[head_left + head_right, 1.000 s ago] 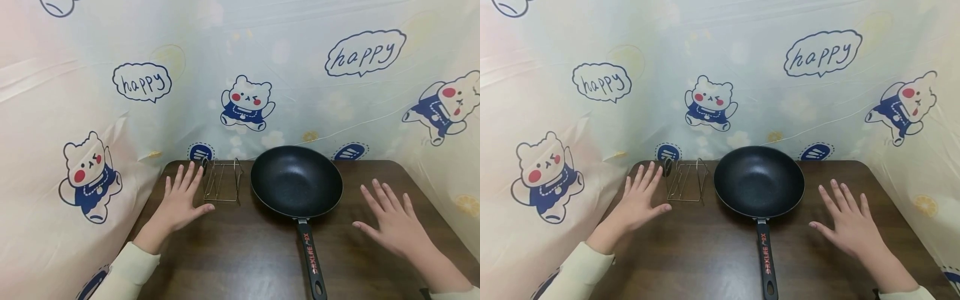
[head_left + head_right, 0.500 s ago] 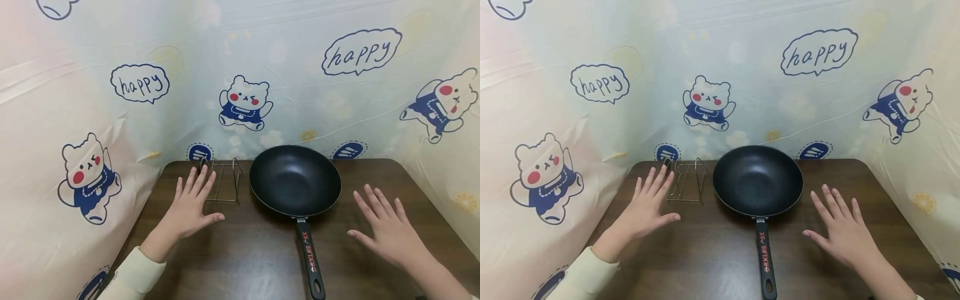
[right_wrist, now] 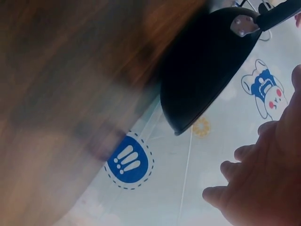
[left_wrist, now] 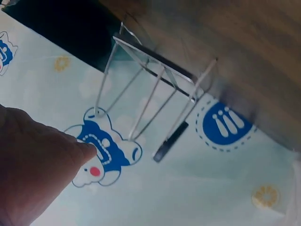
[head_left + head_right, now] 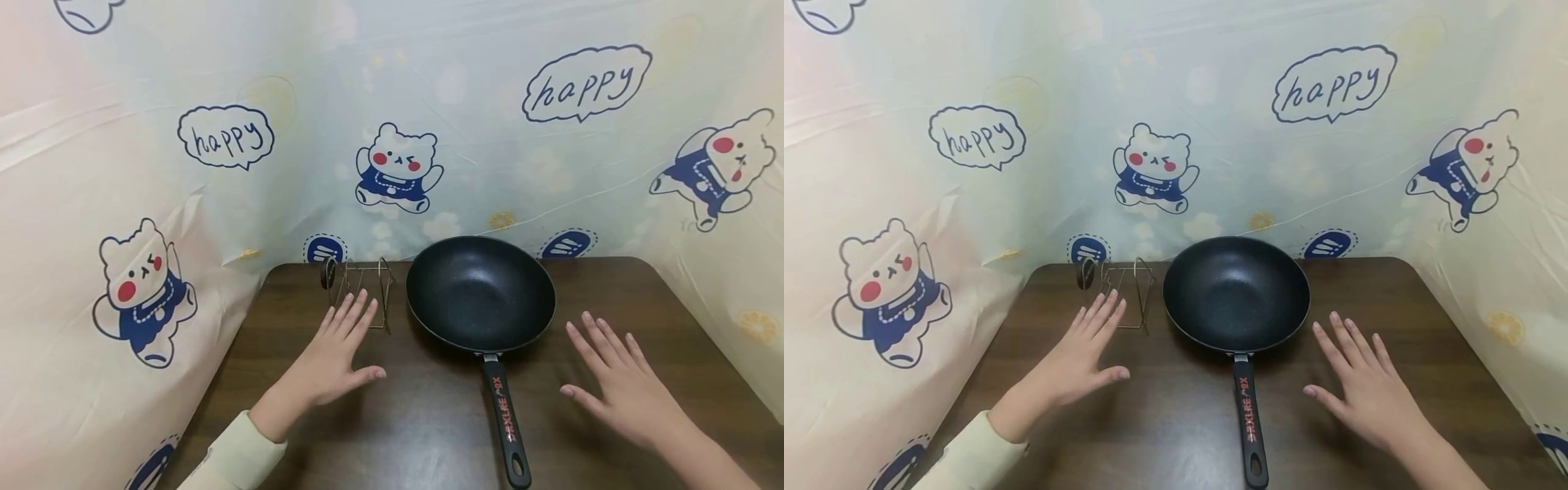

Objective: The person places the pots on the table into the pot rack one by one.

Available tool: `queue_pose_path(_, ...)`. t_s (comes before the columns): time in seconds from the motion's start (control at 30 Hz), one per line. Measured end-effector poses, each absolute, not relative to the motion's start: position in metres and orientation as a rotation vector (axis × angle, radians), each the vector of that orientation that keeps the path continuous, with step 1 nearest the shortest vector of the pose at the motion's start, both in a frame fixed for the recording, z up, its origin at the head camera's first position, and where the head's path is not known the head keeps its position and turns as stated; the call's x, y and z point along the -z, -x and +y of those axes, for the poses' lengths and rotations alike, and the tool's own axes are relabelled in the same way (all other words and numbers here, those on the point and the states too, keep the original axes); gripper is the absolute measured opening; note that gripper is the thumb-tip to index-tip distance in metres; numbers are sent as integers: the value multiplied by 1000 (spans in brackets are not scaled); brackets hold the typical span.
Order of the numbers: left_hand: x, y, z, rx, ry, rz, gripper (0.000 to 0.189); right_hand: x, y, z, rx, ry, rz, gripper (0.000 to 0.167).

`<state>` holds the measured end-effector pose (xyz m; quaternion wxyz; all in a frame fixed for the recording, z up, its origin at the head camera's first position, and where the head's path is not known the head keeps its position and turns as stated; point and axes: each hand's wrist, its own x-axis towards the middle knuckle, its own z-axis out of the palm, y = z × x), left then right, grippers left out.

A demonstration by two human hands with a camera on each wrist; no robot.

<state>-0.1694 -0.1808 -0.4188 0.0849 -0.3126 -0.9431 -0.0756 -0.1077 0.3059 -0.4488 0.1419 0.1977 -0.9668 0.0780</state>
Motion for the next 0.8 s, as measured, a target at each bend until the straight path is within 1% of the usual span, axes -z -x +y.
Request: queue_pose_path(0.8,434,154,-157,711,1094,-2886,92,455,90,290,-324,-639,-2813,93)
